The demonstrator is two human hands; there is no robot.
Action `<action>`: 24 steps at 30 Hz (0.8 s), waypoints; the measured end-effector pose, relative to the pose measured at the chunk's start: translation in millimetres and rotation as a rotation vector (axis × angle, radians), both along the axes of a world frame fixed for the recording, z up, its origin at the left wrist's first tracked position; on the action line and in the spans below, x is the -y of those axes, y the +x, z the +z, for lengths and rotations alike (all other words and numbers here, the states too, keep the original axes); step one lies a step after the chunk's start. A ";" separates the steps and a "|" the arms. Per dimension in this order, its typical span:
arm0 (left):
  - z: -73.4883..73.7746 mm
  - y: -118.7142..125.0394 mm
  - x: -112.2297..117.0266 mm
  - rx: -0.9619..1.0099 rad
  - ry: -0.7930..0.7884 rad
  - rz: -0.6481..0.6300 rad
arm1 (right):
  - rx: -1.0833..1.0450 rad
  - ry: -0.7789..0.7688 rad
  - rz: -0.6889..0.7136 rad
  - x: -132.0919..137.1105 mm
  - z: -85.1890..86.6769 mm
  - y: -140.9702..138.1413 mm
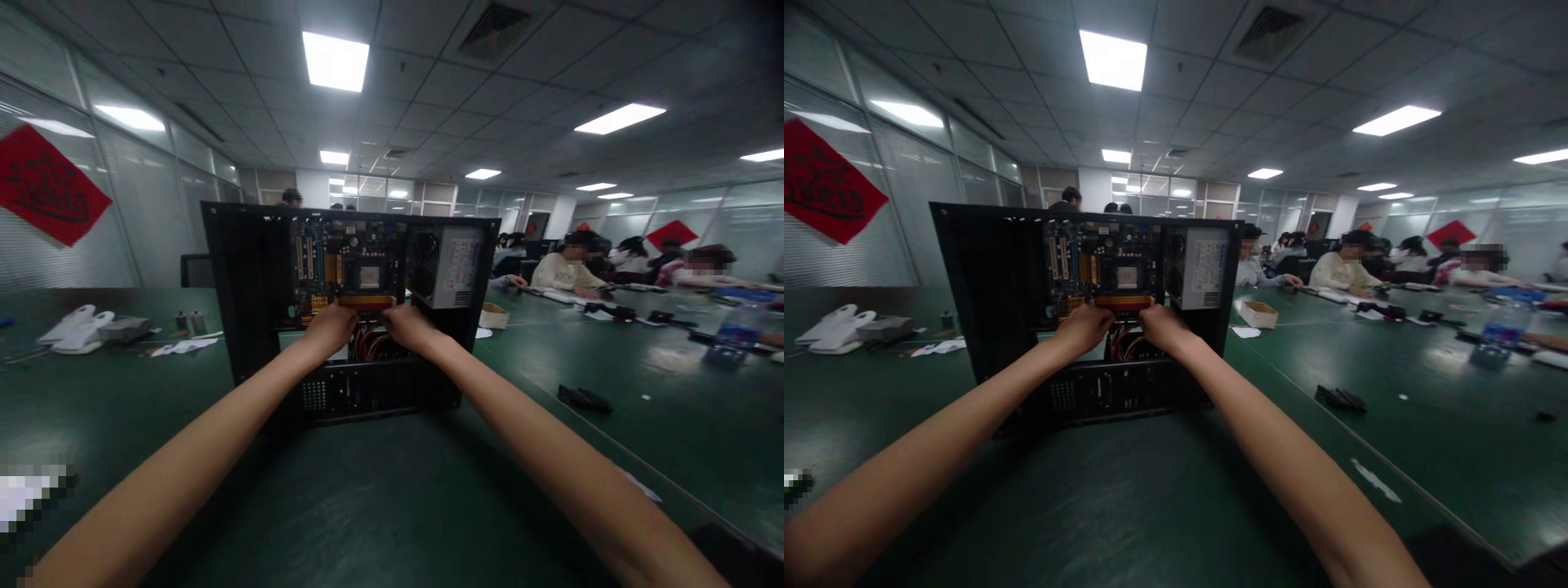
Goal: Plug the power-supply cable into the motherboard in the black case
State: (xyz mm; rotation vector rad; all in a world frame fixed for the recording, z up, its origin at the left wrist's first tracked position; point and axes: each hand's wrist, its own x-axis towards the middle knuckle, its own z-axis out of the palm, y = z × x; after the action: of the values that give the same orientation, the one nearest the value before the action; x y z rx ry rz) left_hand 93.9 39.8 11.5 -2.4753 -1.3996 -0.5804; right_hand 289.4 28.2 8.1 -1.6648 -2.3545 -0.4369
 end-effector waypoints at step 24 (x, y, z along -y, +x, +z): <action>-18.7 -50.4 -1.5 0.181 -0.107 0.008 | 0.379 0.465 0.335 66.7 -45.0 65.1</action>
State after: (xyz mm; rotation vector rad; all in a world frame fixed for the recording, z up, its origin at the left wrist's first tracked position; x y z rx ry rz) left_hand 43.5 41.3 -7.2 -2.5535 -1.5430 -0.7643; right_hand 354.5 -38.5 -37.0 -1.0258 -2.4543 -1.2048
